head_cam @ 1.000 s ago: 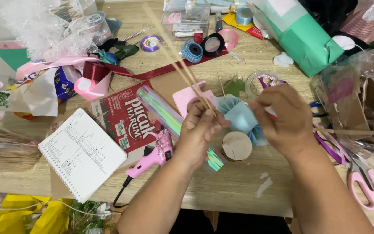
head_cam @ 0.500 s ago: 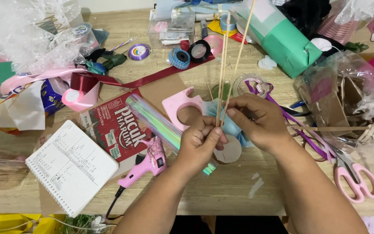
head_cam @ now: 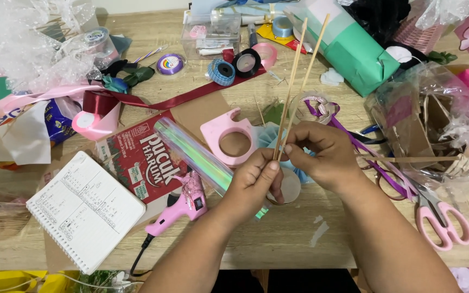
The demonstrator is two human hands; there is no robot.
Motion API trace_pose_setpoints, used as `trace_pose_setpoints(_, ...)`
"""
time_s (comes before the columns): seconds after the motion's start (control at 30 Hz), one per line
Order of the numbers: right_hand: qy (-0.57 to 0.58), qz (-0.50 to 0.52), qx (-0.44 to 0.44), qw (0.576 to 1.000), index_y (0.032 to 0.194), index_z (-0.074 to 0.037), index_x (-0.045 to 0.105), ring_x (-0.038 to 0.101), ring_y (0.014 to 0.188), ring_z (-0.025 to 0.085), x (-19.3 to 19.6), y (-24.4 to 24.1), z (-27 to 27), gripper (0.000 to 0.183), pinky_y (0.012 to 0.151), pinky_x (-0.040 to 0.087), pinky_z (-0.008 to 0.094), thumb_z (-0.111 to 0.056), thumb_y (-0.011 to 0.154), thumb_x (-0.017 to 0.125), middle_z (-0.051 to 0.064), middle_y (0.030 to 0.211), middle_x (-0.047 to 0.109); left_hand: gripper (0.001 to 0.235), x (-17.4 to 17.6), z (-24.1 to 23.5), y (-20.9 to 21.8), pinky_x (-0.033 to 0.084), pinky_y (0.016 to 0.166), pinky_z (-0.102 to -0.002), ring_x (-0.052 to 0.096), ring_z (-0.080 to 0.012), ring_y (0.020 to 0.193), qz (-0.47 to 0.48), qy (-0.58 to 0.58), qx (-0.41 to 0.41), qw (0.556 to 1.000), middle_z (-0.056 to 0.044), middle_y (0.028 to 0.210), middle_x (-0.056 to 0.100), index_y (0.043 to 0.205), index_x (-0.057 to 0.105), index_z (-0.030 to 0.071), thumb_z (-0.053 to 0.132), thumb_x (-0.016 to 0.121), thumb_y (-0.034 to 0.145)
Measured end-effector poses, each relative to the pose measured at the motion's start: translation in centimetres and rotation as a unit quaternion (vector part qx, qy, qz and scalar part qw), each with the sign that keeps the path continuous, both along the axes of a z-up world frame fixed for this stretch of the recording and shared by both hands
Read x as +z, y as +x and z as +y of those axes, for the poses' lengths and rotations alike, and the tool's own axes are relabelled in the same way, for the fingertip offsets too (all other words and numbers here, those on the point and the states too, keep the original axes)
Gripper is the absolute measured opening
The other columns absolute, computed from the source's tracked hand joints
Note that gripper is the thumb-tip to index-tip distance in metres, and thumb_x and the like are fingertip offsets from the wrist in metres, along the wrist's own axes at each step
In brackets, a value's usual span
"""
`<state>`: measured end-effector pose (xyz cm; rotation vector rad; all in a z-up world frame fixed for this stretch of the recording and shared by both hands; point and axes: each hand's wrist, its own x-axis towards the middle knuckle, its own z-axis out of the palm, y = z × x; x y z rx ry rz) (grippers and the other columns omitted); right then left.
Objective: Cutting thin wooden sticks to a specific length using a hand-held cutting tool on a cluttered craft table.
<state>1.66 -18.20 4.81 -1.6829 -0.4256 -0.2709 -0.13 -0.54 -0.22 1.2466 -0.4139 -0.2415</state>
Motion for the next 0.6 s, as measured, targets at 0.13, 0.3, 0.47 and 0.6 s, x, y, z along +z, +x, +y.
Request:
trace_pose_setpoints(0.13, -0.027, -0.029, 0.008, 0.999, 0.087, 0.001, 0.074, 0.059, 0.064, 0.016, 0.0, 0.2, -0.1, 0.004, 0.06, 0.055, 0.03, 0.005, 0.085, 0.075, 0.011, 0.07, 0.06, 0.026, -0.3, 0.3, -0.2, 0.058, 0.045, -0.031, 0.054, -0.0137, 0.055, 0.034, -0.049, -0.018, 0.998, -0.004, 0.065, 0.049, 0.118, 0.06, -0.003, 0.017, 0.045, 0.11)
trace_pose_setpoints(0.3, -0.043, -0.064, -0.042, 0.996, 0.08, -0.002, 0.07, 0.057, 0.061, 0.018, -0.6, 0.0, 0.5, 0.008, 0.061, 0.053, 0.031, 0.002, 0.085, 0.075, 0.009, 0.067, 0.057, 0.024, -1.0, 0.3, 0.1, 0.054, 0.04, -0.029, 0.045, -0.0105, 0.05, 0.067, -0.113, -0.059, 0.99, -0.001, 0.062, 0.039, 0.118, 0.057, -0.002, 0.017, 0.045, 0.111)
trace_pose_setpoints(0.47, -0.062, -0.077, -0.054, 0.994, 0.08, -0.004, 0.069, 0.055, 0.06, 0.017, -0.4, -0.2, 0.6, 0.008, 0.061, 0.051, 0.03, 0.002, 0.084, 0.073, 0.007, 0.066, 0.054, 0.024, -0.8, 0.4, -0.1, 0.053, 0.037, -0.03, 0.043, -0.0096, 0.048, 0.083, -0.129, -0.079, 0.985, 0.0, 0.062, 0.038, 0.117, 0.057, -0.004, 0.017, 0.046, 0.111)
trace_pose_setpoints(0.6, -0.072, -0.104, -0.068, 0.99, 0.081, -0.007, 0.071, 0.055, 0.06, 0.016, -1.4, 0.4, 0.2, 0.008, 0.059, 0.049, 0.029, 0.0, 0.083, 0.076, 0.006, 0.067, 0.057, 0.025, -0.7, 0.5, -0.2, 0.052, 0.037, -0.031, 0.041, -0.0091, 0.047, 0.09, -0.143, -0.079, 0.983, 0.0, 0.061, 0.037, 0.117, 0.056, -0.004, 0.019, 0.047, 0.11)
